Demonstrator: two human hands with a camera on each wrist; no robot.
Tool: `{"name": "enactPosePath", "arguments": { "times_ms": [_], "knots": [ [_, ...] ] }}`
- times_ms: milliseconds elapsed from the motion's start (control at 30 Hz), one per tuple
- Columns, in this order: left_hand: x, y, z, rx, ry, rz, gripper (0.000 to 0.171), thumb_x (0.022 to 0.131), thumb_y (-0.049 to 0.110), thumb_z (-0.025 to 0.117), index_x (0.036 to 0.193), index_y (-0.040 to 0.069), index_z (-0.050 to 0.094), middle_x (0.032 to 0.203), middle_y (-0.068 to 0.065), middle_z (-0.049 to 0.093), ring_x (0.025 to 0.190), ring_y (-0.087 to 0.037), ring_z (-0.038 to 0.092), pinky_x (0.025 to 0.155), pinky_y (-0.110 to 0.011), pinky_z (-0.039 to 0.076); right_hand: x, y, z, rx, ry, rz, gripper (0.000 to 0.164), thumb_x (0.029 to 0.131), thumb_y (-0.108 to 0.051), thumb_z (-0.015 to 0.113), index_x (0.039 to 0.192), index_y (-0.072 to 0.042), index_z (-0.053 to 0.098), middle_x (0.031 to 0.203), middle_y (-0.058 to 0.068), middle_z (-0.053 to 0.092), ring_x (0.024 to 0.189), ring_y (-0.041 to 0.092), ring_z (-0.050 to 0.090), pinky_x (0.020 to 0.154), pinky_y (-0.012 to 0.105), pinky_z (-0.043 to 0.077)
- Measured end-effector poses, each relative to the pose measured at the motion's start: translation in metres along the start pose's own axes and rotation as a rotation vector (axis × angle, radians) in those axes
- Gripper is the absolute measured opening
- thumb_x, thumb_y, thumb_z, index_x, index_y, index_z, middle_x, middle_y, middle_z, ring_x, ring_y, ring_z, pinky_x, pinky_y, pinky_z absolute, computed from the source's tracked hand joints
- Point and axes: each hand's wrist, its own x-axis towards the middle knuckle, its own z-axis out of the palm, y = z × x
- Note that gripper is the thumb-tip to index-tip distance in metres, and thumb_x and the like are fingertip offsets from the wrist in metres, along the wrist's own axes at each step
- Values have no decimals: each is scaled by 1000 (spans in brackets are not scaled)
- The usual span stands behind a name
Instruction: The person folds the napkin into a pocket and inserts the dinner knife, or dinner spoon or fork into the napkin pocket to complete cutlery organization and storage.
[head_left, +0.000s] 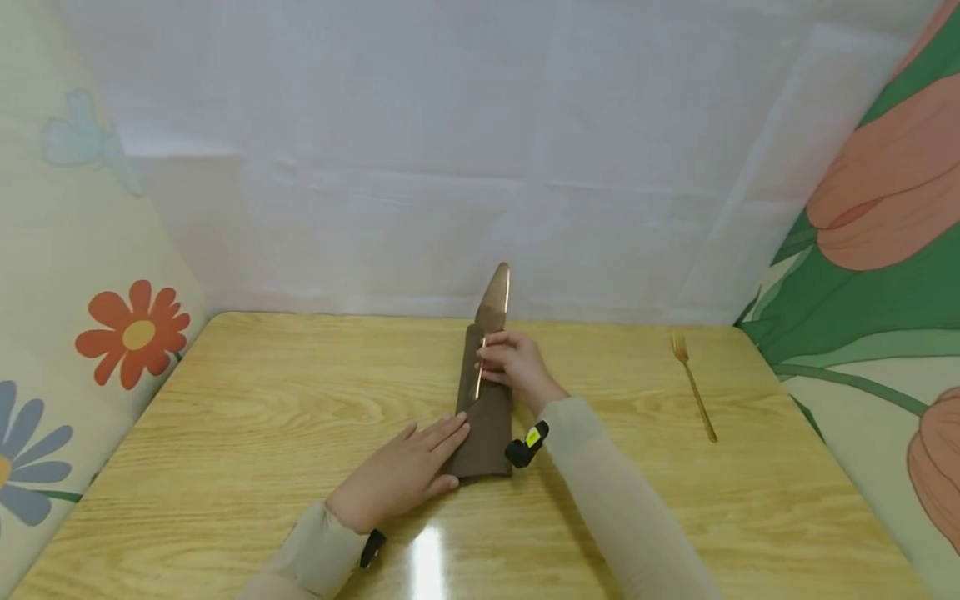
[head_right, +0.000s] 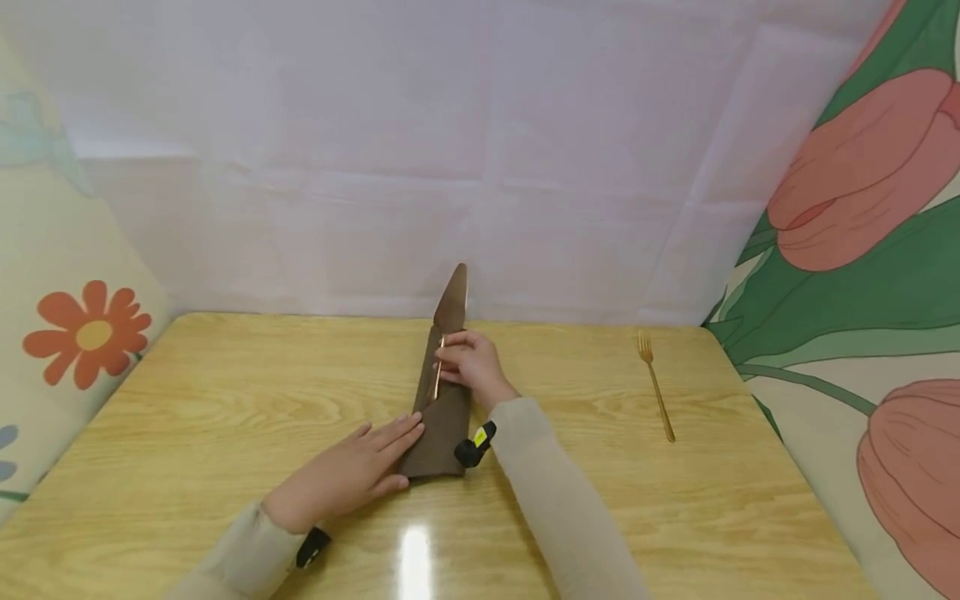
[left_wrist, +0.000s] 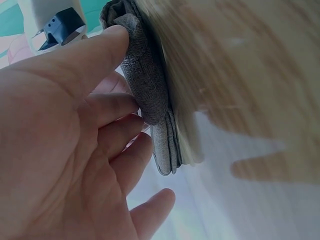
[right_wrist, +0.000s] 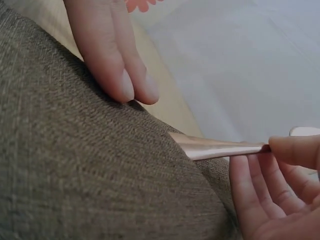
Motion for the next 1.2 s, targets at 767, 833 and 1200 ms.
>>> {"name": "enactPosePath", "arguments": {
  "times_ms": [767, 833, 1200],
  "knots": [
    [-2, 0, 1, 25, -4, -12, 64, 102, 34, 62, 152, -1, 43, 160, -15, 37, 145, -30, 40, 110, -60, 39, -11, 0, 2, -183, -75, 133, 37, 99, -9, 65, 132, 3, 55, 94, 14, 70, 75, 16, 71, 73, 29, 61],
    [-1, 0, 1, 22, -5, -12, 64, 102, 34, 62, 152, -1, 43, 160, -16, 37, 145, -31, 39, 110, -60, 39, -10, 1, 1, -159, -65, 124, 34, 103, -16, 60, 133, -2, 51, 85, 11, 69, 70, 15, 70, 68, 29, 61],
    [0, 2, 0, 7, -14, -23, 65, 101, 34, 62, 153, -1, 42, 161, -15, 36, 145, -31, 39, 110, -60, 39, -6, 5, 2, -51, 36, 84, 10, 105, -6, 53, 104, 3, 58, 85, 10, 62, 64, 14, 65, 65, 28, 61]
  ]
}}
